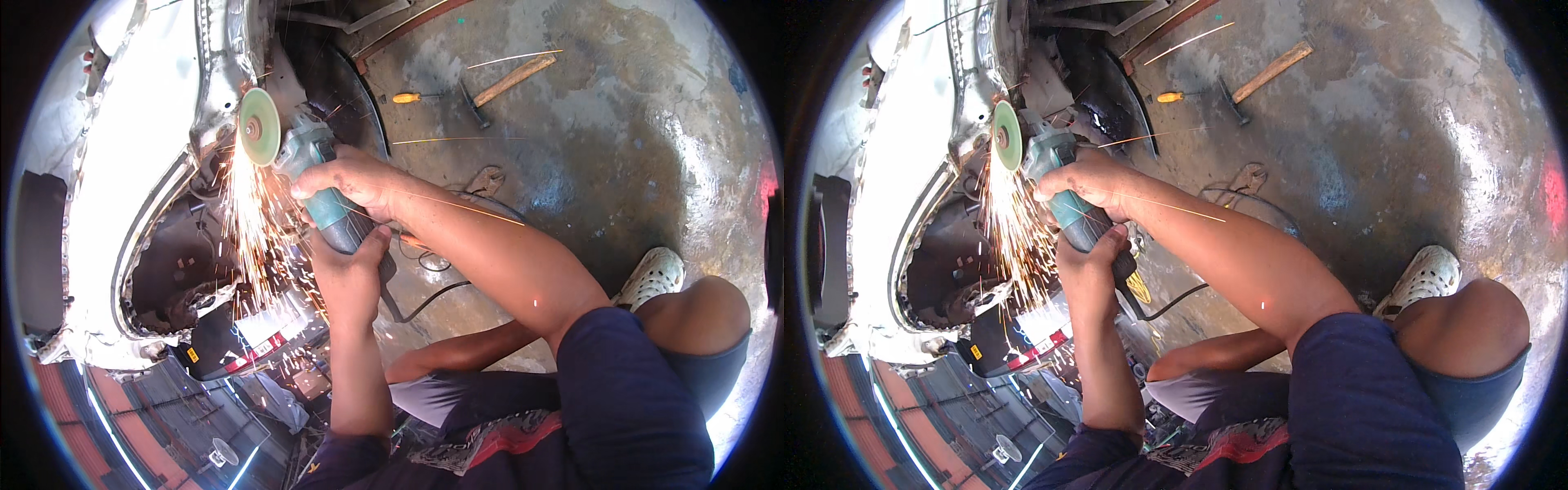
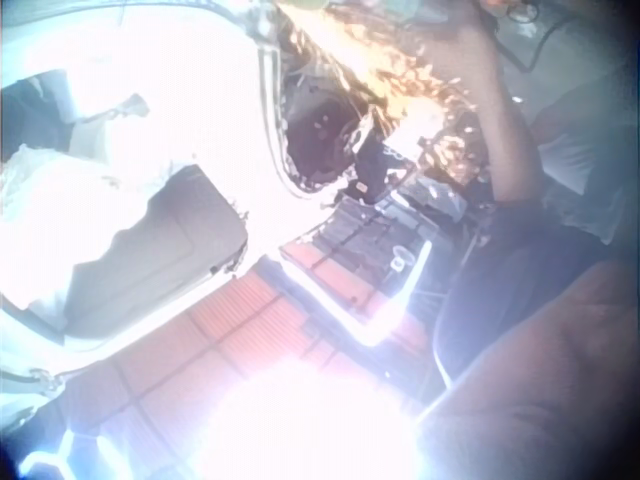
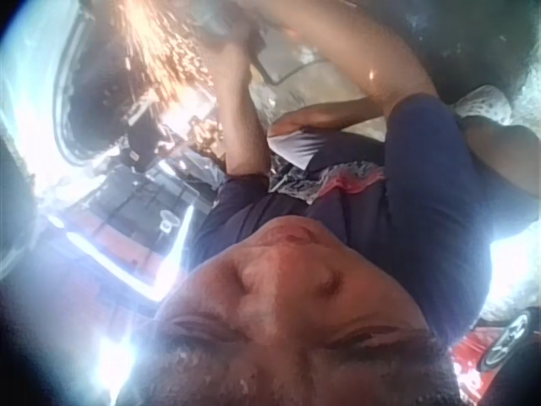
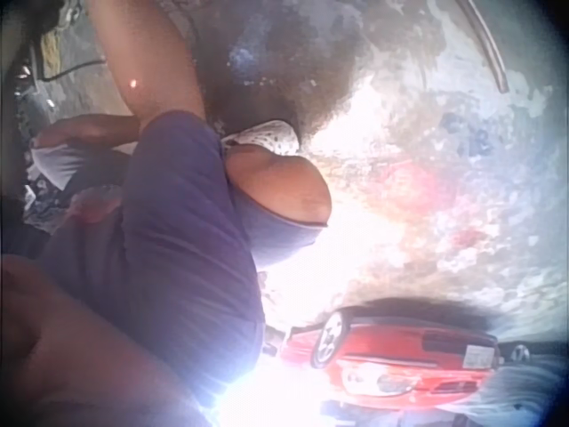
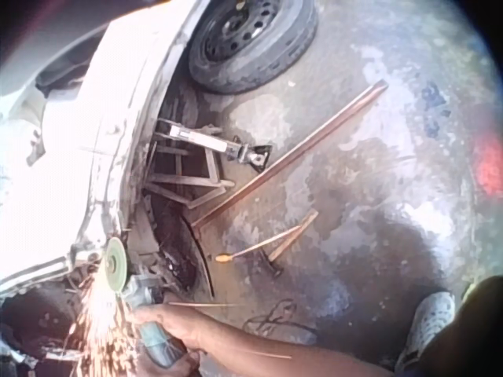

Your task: The person uses an angle grinder to smooth the metal surface of a car's front fender, generating sparks. They then switch to a hammer and a screwdriver to tap and adjust the metal panel near the wheel well, likely to align or flatten the bodywork.

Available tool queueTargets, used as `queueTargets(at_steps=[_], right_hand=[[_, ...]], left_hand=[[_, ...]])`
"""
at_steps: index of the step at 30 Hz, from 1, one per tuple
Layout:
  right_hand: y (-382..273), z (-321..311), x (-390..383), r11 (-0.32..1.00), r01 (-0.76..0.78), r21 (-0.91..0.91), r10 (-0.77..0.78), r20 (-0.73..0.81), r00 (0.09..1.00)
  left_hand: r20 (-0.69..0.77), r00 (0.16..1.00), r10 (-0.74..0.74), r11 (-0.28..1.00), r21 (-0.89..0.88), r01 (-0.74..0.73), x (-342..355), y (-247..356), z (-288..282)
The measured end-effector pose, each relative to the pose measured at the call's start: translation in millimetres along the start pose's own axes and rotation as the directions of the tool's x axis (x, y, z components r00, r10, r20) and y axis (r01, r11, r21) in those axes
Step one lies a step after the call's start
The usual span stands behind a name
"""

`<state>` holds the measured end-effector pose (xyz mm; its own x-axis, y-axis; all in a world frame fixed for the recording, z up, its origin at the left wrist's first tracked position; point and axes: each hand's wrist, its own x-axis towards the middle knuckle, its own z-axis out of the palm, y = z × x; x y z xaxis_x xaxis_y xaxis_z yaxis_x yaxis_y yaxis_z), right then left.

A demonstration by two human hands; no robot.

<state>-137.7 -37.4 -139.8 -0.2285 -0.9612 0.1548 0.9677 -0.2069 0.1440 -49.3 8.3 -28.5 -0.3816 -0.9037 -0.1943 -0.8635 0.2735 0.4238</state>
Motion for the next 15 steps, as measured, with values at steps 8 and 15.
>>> queueTargets(at_steps=[8,15], right_hand=[[2,0,2,1.000,0.010,-0.001,-0.010,0.002,1.000],[-1,1,-3,1.000,-0.023,0.005,0.024,-0.017,1.000]], left_hand=[[0.024,1.000,0.010,1.000,0.028,-0.011,3,-3,-2],[0.014,1.000,-0.003,1.000,0.015,0.002,2,-2,-1]])
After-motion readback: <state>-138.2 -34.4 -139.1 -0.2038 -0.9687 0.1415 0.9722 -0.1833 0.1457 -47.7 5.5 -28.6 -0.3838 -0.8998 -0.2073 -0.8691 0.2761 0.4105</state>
